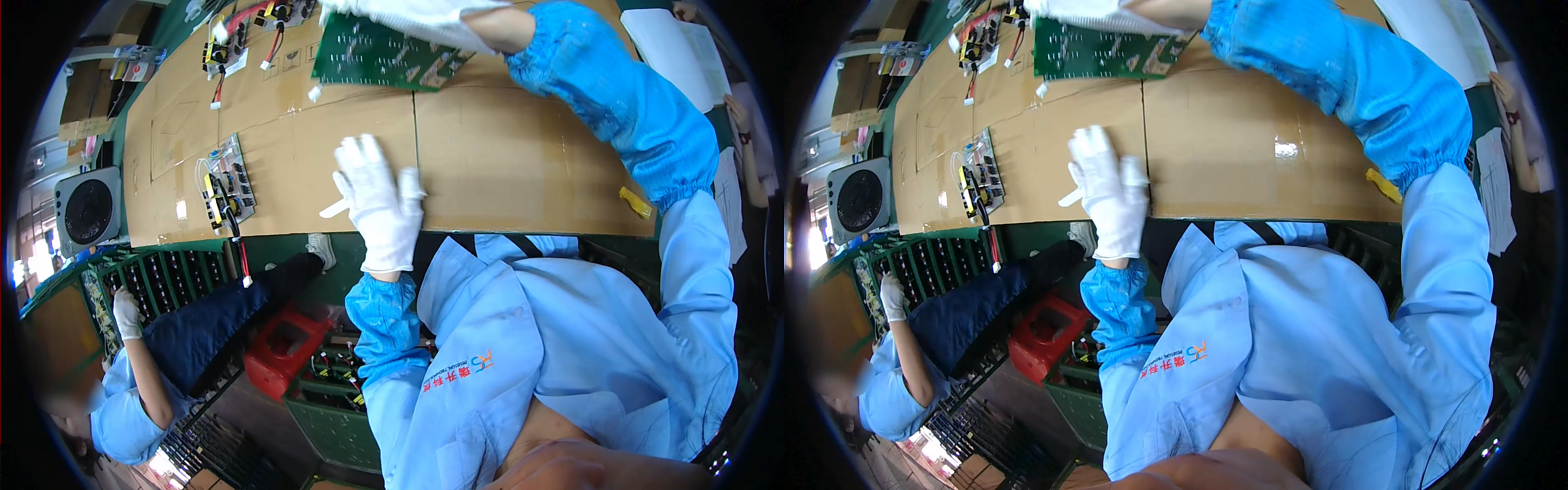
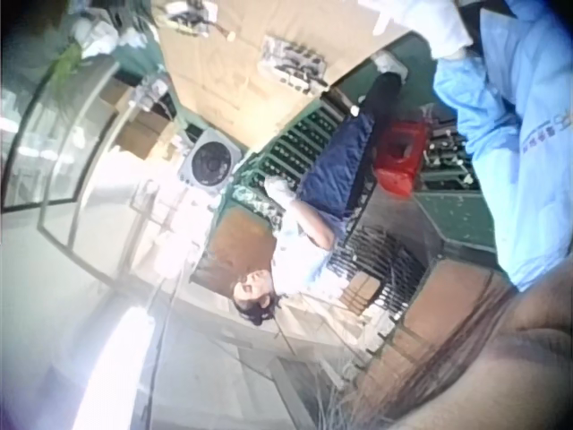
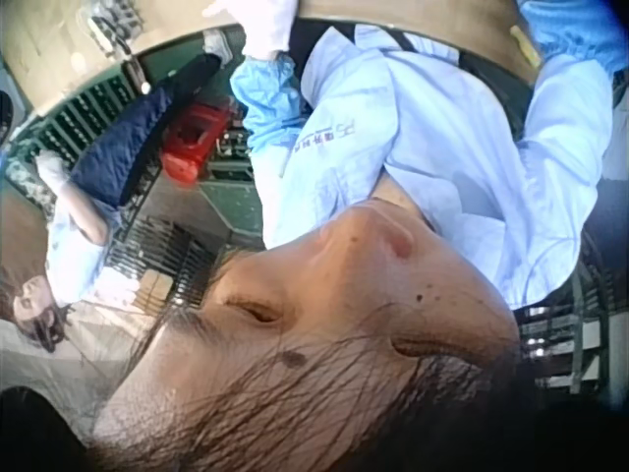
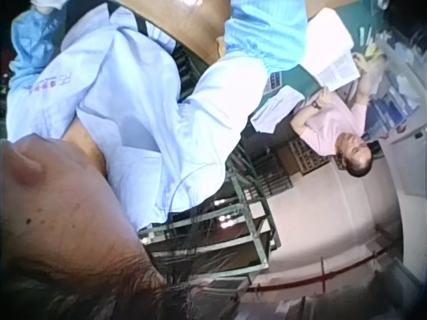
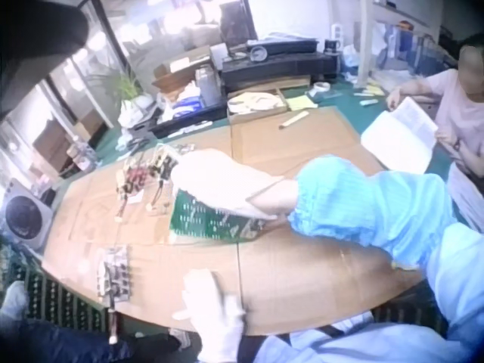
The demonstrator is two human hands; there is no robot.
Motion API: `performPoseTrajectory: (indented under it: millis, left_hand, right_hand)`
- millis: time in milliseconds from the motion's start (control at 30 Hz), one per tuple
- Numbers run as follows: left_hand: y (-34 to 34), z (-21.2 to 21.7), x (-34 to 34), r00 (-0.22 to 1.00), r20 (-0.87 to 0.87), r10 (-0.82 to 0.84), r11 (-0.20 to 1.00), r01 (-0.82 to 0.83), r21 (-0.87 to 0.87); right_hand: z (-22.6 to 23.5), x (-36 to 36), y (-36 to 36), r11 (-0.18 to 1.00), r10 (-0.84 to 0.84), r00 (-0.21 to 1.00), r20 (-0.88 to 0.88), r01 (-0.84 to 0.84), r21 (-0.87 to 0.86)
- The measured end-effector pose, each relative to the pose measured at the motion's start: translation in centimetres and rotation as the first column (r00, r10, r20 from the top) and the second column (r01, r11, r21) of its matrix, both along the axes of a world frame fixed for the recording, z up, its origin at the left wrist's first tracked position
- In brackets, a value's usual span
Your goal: The person scrapes circuit boards using a blade tool, adjusts the attached wires and components by hand, and places the boards onto the workbench.
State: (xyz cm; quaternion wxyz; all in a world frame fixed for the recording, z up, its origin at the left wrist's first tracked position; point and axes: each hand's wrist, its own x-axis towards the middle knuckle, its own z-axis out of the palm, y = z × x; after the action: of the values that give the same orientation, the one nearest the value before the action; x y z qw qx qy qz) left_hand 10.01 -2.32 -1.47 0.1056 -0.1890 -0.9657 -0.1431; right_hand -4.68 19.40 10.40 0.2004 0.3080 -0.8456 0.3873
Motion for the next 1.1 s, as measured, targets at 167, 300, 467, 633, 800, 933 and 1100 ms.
performPoseTrajectory:
  millis: [167, 300, 467, 633, 800, 933, 1100]
  left_hand:
    - [7.2, 0.7, 1.3, 0.879, 0.096, -0.468, 0.87, 0.439, 0.226]
    - [14.8, 1.6, 6.8, 0.421, 0.117, -0.9, 0.42, 0.76, 0.496]
    - [18.2, 1.1, 11.2, 0.066, 0.15, -0.986, 0.162, 0.252, 0.954]
    - [10.0, 1.9, 4.9, 0.528, 0.21, -0.823, 0.304, 0.098, 0.948]
    - [2.1, 3.8, 1.2, 0.992, 0.016, 0.124, 0.362, -0.06, 0.93]
    - [0.3, 3.8, -1.5, 0.883, 0.377, -0.278, 0.008, -0.391, 0.921]
    - [-0.1, 2.8, -1.4, 0.664, 0.569, -0.485, -0.09, -0.685, 0.723]
  right_hand:
    - [2.1, 0.5, 4.7, 0.99, -0.13, 0.99, 0.049, 0.127, 0.062]
    - [2.8, 2.1, 5.6, 0.985, -0.109, 0.992, 0.056, 0.1, 0.138]
    - [1.4, 3.6, 4.9, 0.979, -0.006, 0.993, 0.116, -0.017, 0.201]
    - [3.2, 5.4, 6.9, 0.956, -0.002, 0.994, 0.108, -0.03, 0.292]
    - [1.7, 6.0, 4.3, 0.984, 0.167, 0.955, 0.244, -0.177, 0.018]
    - [2.8, 6.1, -0.4, 0.939, 0.052, 0.711, 0.701, -0.273, 0.208]
    - [0.5, 4.6, -0.9, 0.949, 0.267, 0.868, 0.418, -0.313, 0.045]
